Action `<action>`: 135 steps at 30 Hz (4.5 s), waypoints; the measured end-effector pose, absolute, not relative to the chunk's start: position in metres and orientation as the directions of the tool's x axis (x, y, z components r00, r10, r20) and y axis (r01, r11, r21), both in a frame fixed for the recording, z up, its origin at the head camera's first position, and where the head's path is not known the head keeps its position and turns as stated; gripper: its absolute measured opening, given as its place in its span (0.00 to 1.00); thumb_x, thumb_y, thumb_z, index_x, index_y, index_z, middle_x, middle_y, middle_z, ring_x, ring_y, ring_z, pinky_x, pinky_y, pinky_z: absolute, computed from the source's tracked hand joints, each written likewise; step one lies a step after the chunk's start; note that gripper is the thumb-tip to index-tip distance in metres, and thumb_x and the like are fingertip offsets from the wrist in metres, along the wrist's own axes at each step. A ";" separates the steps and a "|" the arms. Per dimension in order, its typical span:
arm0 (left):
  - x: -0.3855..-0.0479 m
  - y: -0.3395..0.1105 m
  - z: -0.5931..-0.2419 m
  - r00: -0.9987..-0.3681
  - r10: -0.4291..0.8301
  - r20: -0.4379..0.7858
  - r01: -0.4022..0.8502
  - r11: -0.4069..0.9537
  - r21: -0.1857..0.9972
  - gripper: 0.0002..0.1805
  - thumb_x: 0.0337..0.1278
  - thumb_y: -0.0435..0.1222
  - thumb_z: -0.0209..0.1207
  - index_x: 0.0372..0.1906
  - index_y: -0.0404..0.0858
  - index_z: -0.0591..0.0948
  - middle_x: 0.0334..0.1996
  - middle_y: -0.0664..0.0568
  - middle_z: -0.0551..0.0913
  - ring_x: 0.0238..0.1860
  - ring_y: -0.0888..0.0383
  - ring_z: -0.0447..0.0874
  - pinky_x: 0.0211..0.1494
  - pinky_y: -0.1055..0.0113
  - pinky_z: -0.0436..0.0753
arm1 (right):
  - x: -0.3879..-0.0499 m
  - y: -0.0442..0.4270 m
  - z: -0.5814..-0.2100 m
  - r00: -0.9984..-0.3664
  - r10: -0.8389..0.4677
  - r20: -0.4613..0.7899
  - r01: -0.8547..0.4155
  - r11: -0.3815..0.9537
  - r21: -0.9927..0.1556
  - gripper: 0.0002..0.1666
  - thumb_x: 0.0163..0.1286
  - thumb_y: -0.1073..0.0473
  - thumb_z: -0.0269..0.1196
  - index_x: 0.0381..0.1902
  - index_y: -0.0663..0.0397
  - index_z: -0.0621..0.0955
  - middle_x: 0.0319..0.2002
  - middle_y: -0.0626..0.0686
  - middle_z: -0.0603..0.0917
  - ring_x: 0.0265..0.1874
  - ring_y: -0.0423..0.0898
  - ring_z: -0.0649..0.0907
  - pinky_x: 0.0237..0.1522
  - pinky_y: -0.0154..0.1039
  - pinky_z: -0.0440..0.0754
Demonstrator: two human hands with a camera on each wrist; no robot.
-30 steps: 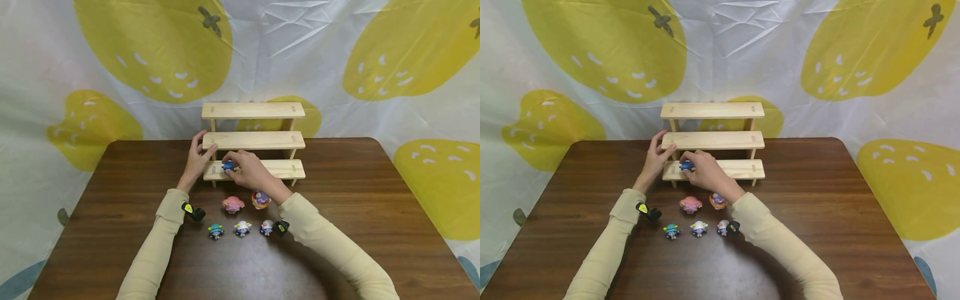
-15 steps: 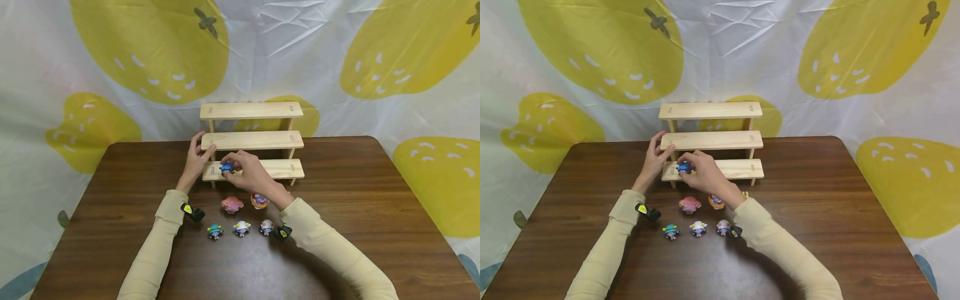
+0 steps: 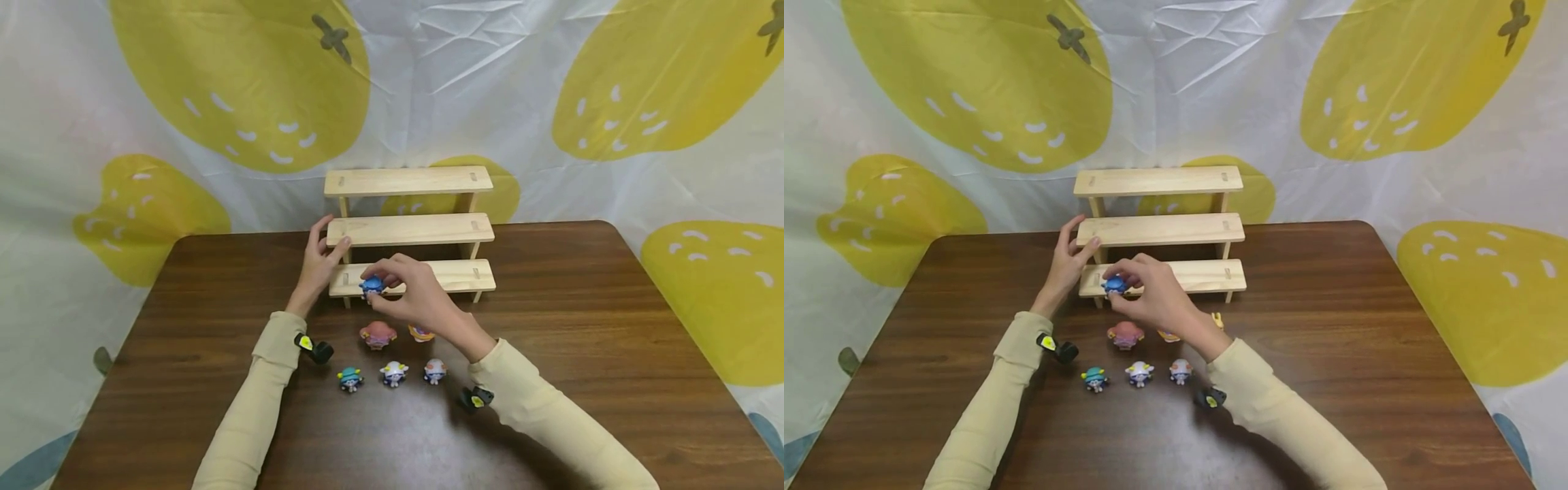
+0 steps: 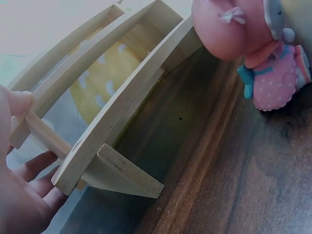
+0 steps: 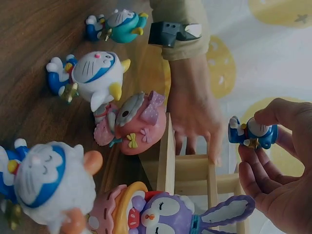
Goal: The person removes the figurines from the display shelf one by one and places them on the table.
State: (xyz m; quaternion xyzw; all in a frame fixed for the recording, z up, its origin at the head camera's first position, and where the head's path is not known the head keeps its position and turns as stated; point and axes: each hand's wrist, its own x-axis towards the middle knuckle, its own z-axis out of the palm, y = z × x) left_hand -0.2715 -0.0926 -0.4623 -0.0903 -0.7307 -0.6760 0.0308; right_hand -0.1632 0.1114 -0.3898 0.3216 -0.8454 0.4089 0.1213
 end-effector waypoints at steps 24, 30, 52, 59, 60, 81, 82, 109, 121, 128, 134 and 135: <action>-0.267 -0.097 -0.453 -0.983 0.117 0.142 0.152 0.078 0.985 0.36 0.72 0.37 0.58 0.79 0.42 0.58 0.47 0.39 0.82 0.49 0.38 0.79 0.45 0.61 0.77 | -0.123 0.154 -0.393 -0.779 -0.321 0.538 -0.624 0.476 -0.619 0.15 0.58 0.64 0.72 0.45 0.51 0.88 0.39 0.46 0.85 0.38 0.40 0.83 0.42 0.36 0.84; -0.271 -0.098 -0.461 -0.981 0.093 0.172 0.180 0.084 0.980 0.35 0.72 0.37 0.58 0.79 0.43 0.59 0.49 0.35 0.81 0.48 0.42 0.81 0.46 0.63 0.78 | -0.116 0.166 -0.394 -0.773 -0.310 0.554 -0.628 0.499 -0.597 0.15 0.58 0.65 0.73 0.45 0.49 0.88 0.39 0.44 0.85 0.37 0.39 0.82 0.42 0.35 0.83; -0.269 -0.098 -0.458 -0.981 0.106 0.160 0.168 0.070 0.983 0.35 0.72 0.36 0.58 0.79 0.42 0.58 0.53 0.33 0.80 0.51 0.40 0.79 0.48 0.61 0.78 | -0.092 0.192 -0.400 -0.774 -0.241 0.586 -0.613 0.514 -0.600 0.21 0.53 0.71 0.74 0.45 0.50 0.88 0.41 0.46 0.87 0.37 0.43 0.84 0.44 0.31 0.83; -0.271 -0.098 -0.461 -0.981 0.097 0.169 0.177 0.082 0.981 0.35 0.72 0.37 0.58 0.78 0.43 0.59 0.49 0.36 0.81 0.45 0.49 0.81 0.43 0.67 0.77 | -0.082 0.203 -0.406 -0.824 -0.223 0.521 -0.547 0.557 -0.626 0.18 0.56 0.67 0.74 0.45 0.50 0.88 0.40 0.44 0.86 0.38 0.39 0.83 0.44 0.34 0.84; -0.271 -0.098 -0.460 -0.981 0.100 0.167 0.176 0.082 0.981 0.35 0.73 0.37 0.58 0.79 0.43 0.59 0.49 0.37 0.81 0.45 0.49 0.81 0.43 0.67 0.77 | -0.081 0.204 -0.407 -0.834 -0.221 0.506 -0.533 0.561 -0.634 0.17 0.56 0.67 0.74 0.45 0.51 0.88 0.40 0.44 0.86 0.39 0.39 0.83 0.44 0.34 0.84; -0.271 -0.098 -0.463 -0.981 0.103 0.166 0.175 0.084 0.981 0.35 0.73 0.37 0.57 0.79 0.43 0.58 0.52 0.33 0.79 0.53 0.41 0.79 0.51 0.59 0.78 | -0.059 0.226 -0.444 -0.830 -0.155 0.536 -0.526 0.538 -0.659 0.23 0.48 0.76 0.76 0.41 0.53 0.85 0.38 0.49 0.87 0.34 0.43 0.86 0.41 0.32 0.85; -0.271 -0.099 -0.463 -0.981 0.102 0.167 0.176 0.085 0.981 0.35 0.73 0.38 0.57 0.79 0.43 0.58 0.52 0.33 0.79 0.54 0.41 0.79 0.52 0.57 0.78 | -0.058 0.226 -0.444 -0.834 -0.152 0.530 -0.519 0.539 -0.663 0.23 0.48 0.76 0.76 0.41 0.53 0.85 0.38 0.49 0.88 0.34 0.43 0.86 0.41 0.32 0.85; -0.254 -0.102 -0.440 -0.983 0.138 0.124 0.135 0.069 0.989 0.36 0.73 0.34 0.56 0.79 0.40 0.56 0.57 0.28 0.76 0.46 0.64 0.78 0.60 0.41 0.74 | -0.048 0.224 -0.480 -0.941 -0.141 0.308 -0.331 0.576 -0.747 0.21 0.50 0.74 0.76 0.38 0.51 0.84 0.36 0.46 0.88 0.35 0.42 0.87 0.40 0.41 0.87; -0.259 -0.105 -0.449 -0.984 0.112 0.140 0.150 0.085 0.985 0.36 0.73 0.36 0.56 0.79 0.41 0.57 0.54 0.33 0.77 0.46 0.62 0.78 0.58 0.47 0.77 | -0.048 0.223 -0.476 -0.945 -0.143 0.294 -0.320 0.587 -0.743 0.20 0.51 0.71 0.78 0.39 0.50 0.83 0.36 0.46 0.87 0.34 0.43 0.87 0.39 0.39 0.86; -0.267 -0.110 -0.461 -0.985 0.118 0.129 0.138 0.068 0.988 0.36 0.74 0.37 0.56 0.80 0.43 0.55 0.58 0.32 0.76 0.50 0.58 0.77 0.61 0.41 0.74 | -0.047 0.222 -0.477 -0.937 -0.132 0.324 -0.332 0.628 -0.704 0.20 0.49 0.69 0.80 0.38 0.52 0.84 0.38 0.48 0.83 0.35 0.45 0.85 0.39 0.38 0.86; -0.266 -0.111 -0.463 -0.983 0.106 0.153 0.164 0.102 0.981 0.36 0.74 0.40 0.56 0.80 0.44 0.56 0.54 0.36 0.78 0.52 0.47 0.79 0.54 0.53 0.78 | -0.045 0.223 -0.470 -0.913 -0.154 0.377 -0.385 0.627 -0.677 0.19 0.50 0.69 0.79 0.39 0.53 0.84 0.40 0.48 0.82 0.35 0.46 0.85 0.39 0.41 0.86; -0.266 -0.110 -0.464 -0.982 0.106 0.158 0.169 0.104 0.980 0.36 0.74 0.40 0.56 0.80 0.44 0.56 0.53 0.37 0.79 0.52 0.47 0.79 0.52 0.56 0.78 | -0.045 0.224 -0.468 -0.908 -0.158 0.388 -0.395 0.629 -0.669 0.19 0.51 0.68 0.79 0.39 0.53 0.84 0.40 0.47 0.82 0.35 0.46 0.85 0.39 0.41 0.86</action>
